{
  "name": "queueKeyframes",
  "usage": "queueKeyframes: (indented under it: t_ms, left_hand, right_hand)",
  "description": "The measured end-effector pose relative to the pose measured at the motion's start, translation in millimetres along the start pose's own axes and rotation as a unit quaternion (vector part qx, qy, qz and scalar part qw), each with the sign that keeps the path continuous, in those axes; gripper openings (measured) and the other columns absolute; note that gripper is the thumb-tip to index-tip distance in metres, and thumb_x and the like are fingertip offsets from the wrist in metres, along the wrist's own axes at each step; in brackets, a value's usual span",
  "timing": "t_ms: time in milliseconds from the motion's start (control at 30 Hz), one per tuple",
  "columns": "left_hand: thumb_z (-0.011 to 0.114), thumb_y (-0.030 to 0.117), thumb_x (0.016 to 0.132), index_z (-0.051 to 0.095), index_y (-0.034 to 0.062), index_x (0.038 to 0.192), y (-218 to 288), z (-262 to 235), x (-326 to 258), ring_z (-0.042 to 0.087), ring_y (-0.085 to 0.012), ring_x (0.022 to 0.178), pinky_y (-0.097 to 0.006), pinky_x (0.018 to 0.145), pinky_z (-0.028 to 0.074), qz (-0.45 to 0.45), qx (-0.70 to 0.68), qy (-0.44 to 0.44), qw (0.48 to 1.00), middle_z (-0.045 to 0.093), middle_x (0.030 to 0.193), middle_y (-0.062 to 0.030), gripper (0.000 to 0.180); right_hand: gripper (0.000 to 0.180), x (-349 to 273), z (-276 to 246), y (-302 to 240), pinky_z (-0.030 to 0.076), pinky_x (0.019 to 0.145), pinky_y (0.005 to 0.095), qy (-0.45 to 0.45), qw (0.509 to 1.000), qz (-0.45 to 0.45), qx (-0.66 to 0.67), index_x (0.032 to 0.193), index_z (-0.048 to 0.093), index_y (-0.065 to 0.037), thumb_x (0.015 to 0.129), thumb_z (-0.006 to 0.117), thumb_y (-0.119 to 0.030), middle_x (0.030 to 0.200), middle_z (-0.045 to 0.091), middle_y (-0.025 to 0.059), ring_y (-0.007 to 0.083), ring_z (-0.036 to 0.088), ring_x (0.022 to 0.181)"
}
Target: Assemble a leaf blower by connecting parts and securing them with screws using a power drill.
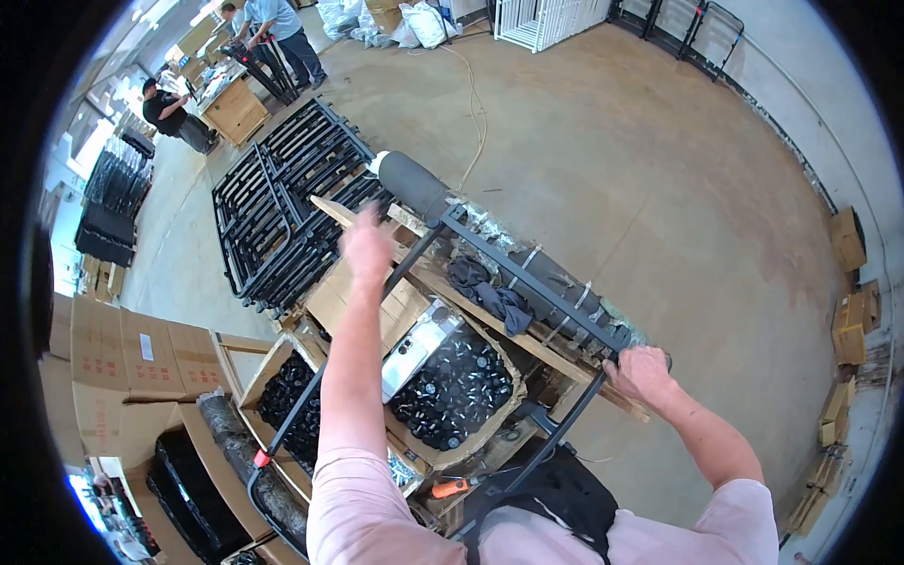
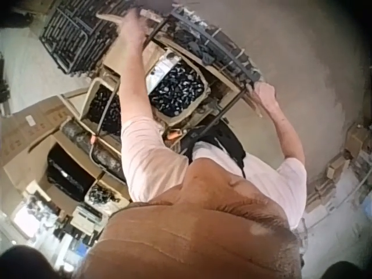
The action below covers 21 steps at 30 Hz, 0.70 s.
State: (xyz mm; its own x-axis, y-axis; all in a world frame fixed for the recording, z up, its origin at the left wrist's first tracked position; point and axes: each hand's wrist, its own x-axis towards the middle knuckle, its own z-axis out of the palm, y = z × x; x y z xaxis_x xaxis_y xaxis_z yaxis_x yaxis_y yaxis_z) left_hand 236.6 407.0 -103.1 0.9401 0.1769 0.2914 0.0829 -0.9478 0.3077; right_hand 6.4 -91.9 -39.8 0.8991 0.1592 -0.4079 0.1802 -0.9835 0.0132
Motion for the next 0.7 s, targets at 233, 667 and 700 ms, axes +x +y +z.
queueKeyframes:
  t_ms: [233, 667, 700]
  left_hand:
    - [0.08, 0.059, 0.084, 0.051, -0.001, 0.143, 40.3, -0.9, 2.8, 0.065, -0.0416, 0.118, -0.049, 0.097, 0.055, -0.007, -0.028, 0.059, 0.998, 0.064, 0.131, -0.0249, 0.089]
    - [0.074, 0.049, 0.093, 0.061, -0.0022, 0.123, 30.3, -4.2, 4.4, 0.072, -0.0423, 0.101, -0.051, 0.088, 0.058, -0.068, 0.004, 0.03, 0.997, 0.071, 0.111, -0.0247, 0.06]
    - [0.072, 0.051, 0.095, 0.062, -0.0024, 0.12, 50.6, 2.7, 8.4, 0.072, -0.0428, 0.101, -0.051, 0.087, 0.058, -0.045, -0.017, 0.041, 0.998, 0.071, 0.113, -0.0268, 0.06]
  right_hand:
    - [0.053, 0.0, -1.7, 2.7, 0.058, 0.073, 0.052, 0.01, 1.0, -0.012, 0.01, 0.078, 0.075, 0.002, 0.097, 0.062, -0.046, 0.076, 0.073, 0.0239, 0.0405, 0.074, 0.076]
    - [0.055, 0.4, 0.9, 12.1, 0.059, 0.072, 0.0515, 0.019, 0.998, -0.036, 0.043, 0.075, 0.076, 0.003, 0.097, 0.062, -0.046, 0.076, 0.072, 0.0257, 0.0423, 0.074, 0.075]
    - [0.055, -0.4, 2.5, 12.5, 0.059, 0.072, 0.0513, 0.02, 0.998, -0.039, 0.039, 0.075, 0.076, 0.003, 0.097, 0.062, -0.046, 0.076, 0.073, 0.0257, 0.0421, 0.074, 0.075]
